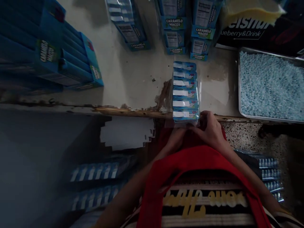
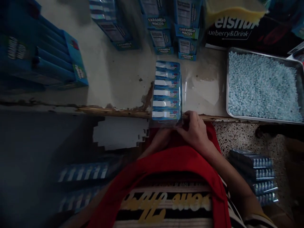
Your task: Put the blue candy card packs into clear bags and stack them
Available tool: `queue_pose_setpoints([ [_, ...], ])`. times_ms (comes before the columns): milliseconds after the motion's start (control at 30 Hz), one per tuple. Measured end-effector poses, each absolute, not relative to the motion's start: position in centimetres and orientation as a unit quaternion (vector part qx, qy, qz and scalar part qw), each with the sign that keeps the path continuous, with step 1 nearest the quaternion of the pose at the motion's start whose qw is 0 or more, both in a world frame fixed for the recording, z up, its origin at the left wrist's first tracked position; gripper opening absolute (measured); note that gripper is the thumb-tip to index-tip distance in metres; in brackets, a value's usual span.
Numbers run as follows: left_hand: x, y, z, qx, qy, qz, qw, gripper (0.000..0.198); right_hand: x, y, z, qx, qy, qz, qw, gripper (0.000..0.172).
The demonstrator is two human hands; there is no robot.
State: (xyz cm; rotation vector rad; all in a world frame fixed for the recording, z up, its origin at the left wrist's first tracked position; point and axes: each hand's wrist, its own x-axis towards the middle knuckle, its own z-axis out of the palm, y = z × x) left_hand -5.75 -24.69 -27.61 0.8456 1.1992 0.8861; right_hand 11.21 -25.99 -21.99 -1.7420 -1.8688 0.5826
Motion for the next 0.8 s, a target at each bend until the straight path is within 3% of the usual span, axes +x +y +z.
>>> queue_pose_setpoints([
  [267,-4.7,-24.0,-25.7,0.352,0.492,0.412,0.681,0.039,9.8,-24.7,-24.5,-0.648,-0.7,0.06,0.293,0.027],
  [433,-5.2,-23.8,-26.0,0.347,0.481,0.39,0.705,0.037,9.8,-24.9,-24.4,-0.617,-0.71,-0.018,0.34,0.013],
  [533,-5.3,-23.8,-26.1,0.348,0.495,0.371,0.705,0.037,9.9,-24.6,-24.7,-0.606,-0.715,-0.018,0.346,0.011],
  [700,-5.3,-24.3,-26.1,0.324,0.494,0.306,0.747,0.037,11.6,-24.2,-24.6,-0.617,-0.705,0.085,0.339,0.016],
  [800,-7.0,-24.9,-26.0,0.396,0.479,0.219,0.752,0.037,12.6,-25.2,-23.6,-0.607,-0.715,0.06,0.341,0.013],
])
